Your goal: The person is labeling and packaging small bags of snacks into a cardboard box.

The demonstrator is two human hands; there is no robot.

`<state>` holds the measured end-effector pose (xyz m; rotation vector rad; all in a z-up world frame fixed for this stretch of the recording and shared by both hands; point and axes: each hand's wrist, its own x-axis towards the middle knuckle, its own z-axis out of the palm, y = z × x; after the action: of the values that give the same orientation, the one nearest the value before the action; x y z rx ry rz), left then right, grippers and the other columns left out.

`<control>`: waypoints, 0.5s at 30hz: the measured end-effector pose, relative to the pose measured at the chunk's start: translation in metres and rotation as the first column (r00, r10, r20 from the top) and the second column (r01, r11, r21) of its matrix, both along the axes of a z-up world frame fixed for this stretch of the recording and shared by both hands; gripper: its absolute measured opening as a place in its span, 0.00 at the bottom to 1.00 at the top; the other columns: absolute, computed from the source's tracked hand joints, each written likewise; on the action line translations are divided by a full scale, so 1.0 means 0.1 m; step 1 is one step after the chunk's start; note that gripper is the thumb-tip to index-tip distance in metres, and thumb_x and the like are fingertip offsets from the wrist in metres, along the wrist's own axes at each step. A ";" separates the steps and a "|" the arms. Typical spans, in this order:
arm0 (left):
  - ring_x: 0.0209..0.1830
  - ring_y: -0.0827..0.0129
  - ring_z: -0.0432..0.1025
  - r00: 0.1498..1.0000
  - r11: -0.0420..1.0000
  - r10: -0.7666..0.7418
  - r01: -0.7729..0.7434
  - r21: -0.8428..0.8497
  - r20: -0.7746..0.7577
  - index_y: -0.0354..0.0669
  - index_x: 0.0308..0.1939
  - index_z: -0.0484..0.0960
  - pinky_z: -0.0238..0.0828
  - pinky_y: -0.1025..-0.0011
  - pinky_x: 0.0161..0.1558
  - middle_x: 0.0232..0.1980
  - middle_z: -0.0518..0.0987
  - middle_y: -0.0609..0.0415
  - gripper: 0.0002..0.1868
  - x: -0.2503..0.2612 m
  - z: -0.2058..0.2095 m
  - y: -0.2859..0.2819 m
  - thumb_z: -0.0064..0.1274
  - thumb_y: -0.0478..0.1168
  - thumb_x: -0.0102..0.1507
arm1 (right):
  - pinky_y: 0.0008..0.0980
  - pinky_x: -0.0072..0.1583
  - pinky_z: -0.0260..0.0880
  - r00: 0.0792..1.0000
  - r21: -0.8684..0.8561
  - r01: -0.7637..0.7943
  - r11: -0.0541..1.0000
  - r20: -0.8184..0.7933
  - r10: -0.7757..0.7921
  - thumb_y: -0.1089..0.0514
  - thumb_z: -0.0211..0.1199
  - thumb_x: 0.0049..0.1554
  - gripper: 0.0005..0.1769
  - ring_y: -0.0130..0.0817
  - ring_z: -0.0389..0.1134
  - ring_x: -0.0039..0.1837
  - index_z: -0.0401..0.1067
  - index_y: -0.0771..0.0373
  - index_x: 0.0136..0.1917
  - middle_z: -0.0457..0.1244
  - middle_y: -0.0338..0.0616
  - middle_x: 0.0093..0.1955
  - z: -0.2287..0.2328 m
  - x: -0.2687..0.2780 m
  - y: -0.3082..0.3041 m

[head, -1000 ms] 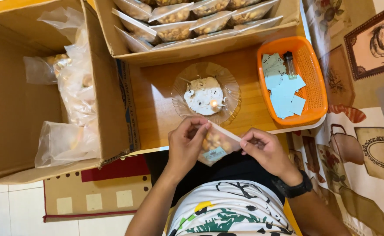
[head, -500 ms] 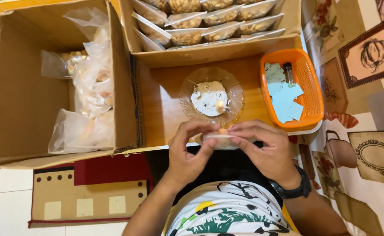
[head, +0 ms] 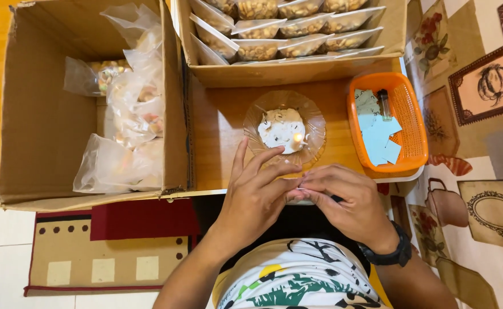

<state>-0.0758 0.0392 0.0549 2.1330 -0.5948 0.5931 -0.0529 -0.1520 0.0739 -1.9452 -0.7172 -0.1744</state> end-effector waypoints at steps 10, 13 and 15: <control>0.65 0.47 0.71 0.992 0.998 0.046 -0.051 0.041 0.116 0.46 0.31 0.85 0.40 0.28 0.72 0.50 0.80 0.57 0.10 0.02 -0.02 0.06 0.69 0.45 0.57 | 0.36 0.46 0.76 1.000 0.036 -0.018 0.999 0.020 0.017 0.67 0.69 0.53 0.03 0.40 0.77 0.45 0.82 0.64 0.42 0.73 0.45 0.40 0.00 -0.02 -0.02; 0.64 0.48 0.71 0.990 0.997 0.074 -0.077 0.021 0.120 0.48 0.29 0.85 0.39 0.28 0.73 0.48 0.82 0.58 0.11 0.02 -0.01 0.07 0.70 0.47 0.55 | 0.36 0.45 0.76 1.000 0.030 -0.009 1.000 0.018 0.009 0.66 0.69 0.53 0.03 0.39 0.76 0.43 0.82 0.64 0.42 0.72 0.45 0.39 0.00 -0.02 -0.04; 0.62 0.49 0.72 0.991 0.996 0.085 -0.086 0.004 0.101 0.47 0.28 0.84 0.40 0.28 0.73 0.46 0.82 0.58 0.12 0.02 0.01 0.07 0.71 0.47 0.55 | 0.35 0.45 0.76 1.000 0.028 0.003 1.000 0.022 -0.003 0.66 0.69 0.54 0.03 0.38 0.76 0.43 0.83 0.63 0.42 0.72 0.44 0.40 0.00 -0.02 -0.05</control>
<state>-0.0737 0.0466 0.0562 2.1542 -0.5633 0.7508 -0.0550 -0.1573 0.0737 -1.9207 -0.7231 -0.2070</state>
